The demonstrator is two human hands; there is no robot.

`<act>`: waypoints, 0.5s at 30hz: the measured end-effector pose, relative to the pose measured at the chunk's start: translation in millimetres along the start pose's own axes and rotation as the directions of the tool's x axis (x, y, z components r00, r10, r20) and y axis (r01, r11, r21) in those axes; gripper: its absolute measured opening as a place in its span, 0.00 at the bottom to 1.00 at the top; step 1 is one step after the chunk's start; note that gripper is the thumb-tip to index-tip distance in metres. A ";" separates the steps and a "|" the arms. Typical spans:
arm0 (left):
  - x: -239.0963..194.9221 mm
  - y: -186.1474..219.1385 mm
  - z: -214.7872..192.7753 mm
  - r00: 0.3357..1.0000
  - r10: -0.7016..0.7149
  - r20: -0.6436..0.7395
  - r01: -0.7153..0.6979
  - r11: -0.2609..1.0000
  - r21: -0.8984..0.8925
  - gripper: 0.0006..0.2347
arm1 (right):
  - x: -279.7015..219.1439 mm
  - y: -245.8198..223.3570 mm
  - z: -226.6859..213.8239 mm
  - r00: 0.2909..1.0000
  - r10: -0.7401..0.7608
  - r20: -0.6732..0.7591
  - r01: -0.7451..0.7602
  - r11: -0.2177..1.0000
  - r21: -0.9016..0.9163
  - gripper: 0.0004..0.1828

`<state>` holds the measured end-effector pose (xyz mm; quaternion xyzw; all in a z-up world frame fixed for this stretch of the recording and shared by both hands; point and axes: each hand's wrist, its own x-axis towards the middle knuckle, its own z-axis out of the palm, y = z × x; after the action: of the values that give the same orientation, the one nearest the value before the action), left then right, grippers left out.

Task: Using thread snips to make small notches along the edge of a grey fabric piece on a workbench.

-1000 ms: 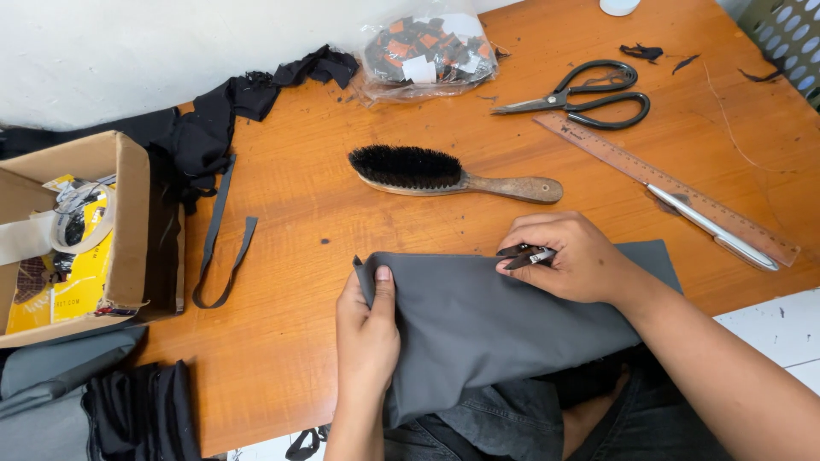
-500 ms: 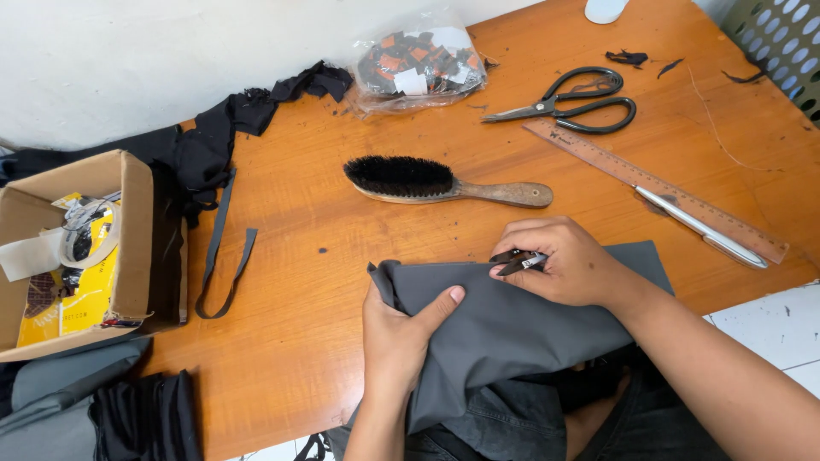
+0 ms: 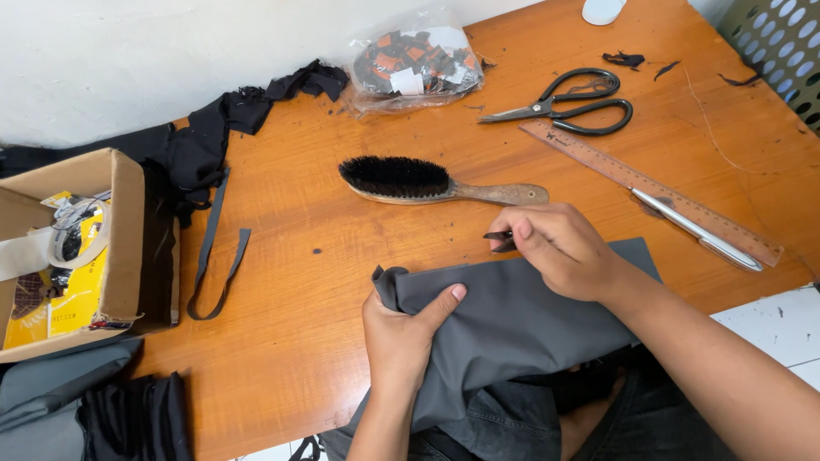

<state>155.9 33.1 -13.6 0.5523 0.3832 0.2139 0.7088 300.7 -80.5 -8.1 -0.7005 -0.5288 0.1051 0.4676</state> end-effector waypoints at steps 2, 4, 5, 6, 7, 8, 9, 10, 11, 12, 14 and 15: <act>0.3 -2.3 0.9 0.999 0.046 0.003 -0.046 0.999 0.028 0.16 | 4.0 0.7 3.4 0.998 0.060 0.021 -0.059 0.996 -0.067 0.27; -0.1 -0.3 2.9 1.000 0.023 -0.001 -0.023 0.999 0.045 0.13 | 9.2 4.6 8.9 0.998 0.066 0.015 -0.062 0.977 -0.206 0.22; 0.8 -2.2 1.8 1.000 0.023 0.002 -0.023 0.999 0.044 0.13 | 8.5 9.7 11.2 0.998 0.067 0.013 -0.063 0.976 -0.208 0.22; 1.8 -4.4 -0.1 0.998 0.048 0.041 -0.049 0.998 0.028 0.12 | 8.5 14.9 14.4 0.998 0.063 -0.011 -0.064 0.981 -0.184 0.23; 3.1 -6.9 -2.4 0.994 0.074 0.080 -0.075 0.997 0.011 0.11 | 8.6 20.3 18.2 0.998 0.059 -0.035 -0.064 0.985 -0.161 0.25; 3.3 -8.9 -4.1 0.995 0.066 0.071 -0.067 0.998 0.014 0.11 | 7.4 20.6 18.4 0.998 0.064 -0.027 -0.067 0.986 -0.153 0.25; 3.4 -11.2 -5.9 0.993 0.087 0.081 -0.092 0.994 0.054 0.15 | 6.3 20.9 18.7 0.999 0.023 -0.029 -0.028 0.983 -0.180 0.23; 4.8 -13.1 -6.8 0.989 0.112 0.096 -0.121 0.988 0.092 0.19 | 5.7 21.5 17.9 0.999 -0.020 -0.035 0.012 0.977 -0.212 0.22; 4.5 -12.6 -7.8 0.990 0.108 0.093 -0.116 0.989 0.094 0.19 | 5.6 21.3 18.0 0.999 -0.017 -0.032 0.010 0.978 -0.208 0.22; 4.3 -11.9 -7.9 0.989 0.103 0.102 -0.114 0.987 0.110 0.19 | 5.1 21.1 17.1 1.000 -0.015 -0.019 0.011 0.977 -0.211 0.22; 3.2 -8.5 -5.5 0.989 0.095 0.111 -0.109 0.986 0.127 0.19 | 4.1 20.6 15.9 1.000 -0.009 -0.006 0.007 0.977 -0.213 0.23; 2.6 -5.7 -3.4 0.983 0.122 0.139 -0.135 0.987 0.092 0.15 | 3.7 20.3 16.0 1.000 -0.010 0.015 0.014 0.964 -0.267 0.22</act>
<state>154.1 35.4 -20.2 0.6240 0.3090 0.2022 0.6887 305.0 -68.7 -31.0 -0.7532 -0.5454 0.0349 0.3660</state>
